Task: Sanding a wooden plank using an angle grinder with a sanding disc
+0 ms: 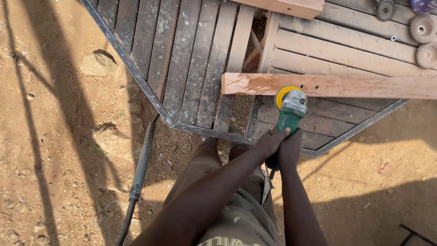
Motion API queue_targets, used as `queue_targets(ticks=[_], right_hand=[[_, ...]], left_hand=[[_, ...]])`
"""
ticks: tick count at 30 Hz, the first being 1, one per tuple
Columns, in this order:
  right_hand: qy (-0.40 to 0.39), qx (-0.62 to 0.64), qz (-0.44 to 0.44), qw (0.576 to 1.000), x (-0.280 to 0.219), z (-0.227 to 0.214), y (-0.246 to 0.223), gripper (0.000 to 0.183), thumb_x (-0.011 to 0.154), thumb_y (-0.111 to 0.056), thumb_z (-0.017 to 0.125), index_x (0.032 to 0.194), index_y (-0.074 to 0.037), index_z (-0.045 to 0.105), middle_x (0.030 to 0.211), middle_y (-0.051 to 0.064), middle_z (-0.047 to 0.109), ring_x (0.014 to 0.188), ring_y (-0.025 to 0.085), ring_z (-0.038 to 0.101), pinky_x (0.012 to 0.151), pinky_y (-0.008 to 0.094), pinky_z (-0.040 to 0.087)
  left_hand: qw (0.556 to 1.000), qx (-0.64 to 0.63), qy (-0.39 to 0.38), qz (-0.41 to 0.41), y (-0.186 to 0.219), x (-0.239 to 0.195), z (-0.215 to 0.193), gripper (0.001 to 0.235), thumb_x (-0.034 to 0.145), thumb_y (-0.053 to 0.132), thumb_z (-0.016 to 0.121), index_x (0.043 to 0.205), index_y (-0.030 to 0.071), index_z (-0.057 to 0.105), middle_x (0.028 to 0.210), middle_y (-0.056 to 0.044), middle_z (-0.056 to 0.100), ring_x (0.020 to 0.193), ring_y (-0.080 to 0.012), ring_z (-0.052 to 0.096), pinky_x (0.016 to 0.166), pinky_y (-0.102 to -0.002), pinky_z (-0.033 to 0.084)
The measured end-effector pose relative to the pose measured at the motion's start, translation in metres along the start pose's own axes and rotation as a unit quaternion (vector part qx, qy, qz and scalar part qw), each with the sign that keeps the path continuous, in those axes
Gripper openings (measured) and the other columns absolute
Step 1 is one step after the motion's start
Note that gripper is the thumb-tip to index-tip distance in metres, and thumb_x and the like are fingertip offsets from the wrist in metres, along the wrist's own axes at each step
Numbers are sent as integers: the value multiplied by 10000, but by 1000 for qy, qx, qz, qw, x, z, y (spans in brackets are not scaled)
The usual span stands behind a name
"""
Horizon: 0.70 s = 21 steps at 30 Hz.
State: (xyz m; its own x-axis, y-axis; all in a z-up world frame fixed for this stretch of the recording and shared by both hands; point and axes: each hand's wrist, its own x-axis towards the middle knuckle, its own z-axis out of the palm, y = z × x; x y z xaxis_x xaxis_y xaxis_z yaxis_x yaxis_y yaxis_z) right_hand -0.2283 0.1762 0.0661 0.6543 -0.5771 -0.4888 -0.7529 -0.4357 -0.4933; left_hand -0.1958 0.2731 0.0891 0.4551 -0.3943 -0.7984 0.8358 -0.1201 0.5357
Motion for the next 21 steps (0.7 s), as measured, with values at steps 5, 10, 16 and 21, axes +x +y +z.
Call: queue_targets(ticks=[5, 10, 16, 21], right_hand=[[-71, -35, -51, 996, -47, 19, -66, 594, 937, -393, 707, 1340, -80, 403, 1159, 272, 652, 1153, 516, 639, 968, 652, 513], [-126, -95, -132, 979, -58, 44, -78, 773, 883, -392, 767, 1448, -31, 382, 1204, 286, 643, 1160, 517, 645, 952, 689, 535], [-132, -87, -140, 977, -49, 17, -68, 711, 903, -414, 709, 1429, -43, 407, 1203, 282, 649, 1155, 532, 641, 956, 685, 524], [-29, -54, -28, 998, -21, -20, -15, 609, 877, -508, 744, 1280, -157, 449, 1108, 186, 667, 1117, 450, 663, 936, 646, 533]], left_hand=[[996, -81, 26, 0, -4, -23, -43, 1221, 791, 861, 632, 1617, 30, 290, 1564, -313, 412, 1477, -466, 387, 1194, -627, 355], [974, -220, 59, -10, 10, -71, -66, 1287, 844, 747, 721, 1664, -2, 71, 1656, -340, 234, 1527, -481, 284, 1213, -646, 320], [975, -218, 49, 1, 9, -59, -33, 1195, 871, 739, 703, 1649, 19, 152, 1627, -332, 293, 1502, -483, 328, 1201, -628, 345], [998, -58, -27, 10, -17, -3, 11, 1101, 828, 849, 672, 1513, 12, 467, 1466, -313, 514, 1422, -472, 456, 1188, -623, 360]])
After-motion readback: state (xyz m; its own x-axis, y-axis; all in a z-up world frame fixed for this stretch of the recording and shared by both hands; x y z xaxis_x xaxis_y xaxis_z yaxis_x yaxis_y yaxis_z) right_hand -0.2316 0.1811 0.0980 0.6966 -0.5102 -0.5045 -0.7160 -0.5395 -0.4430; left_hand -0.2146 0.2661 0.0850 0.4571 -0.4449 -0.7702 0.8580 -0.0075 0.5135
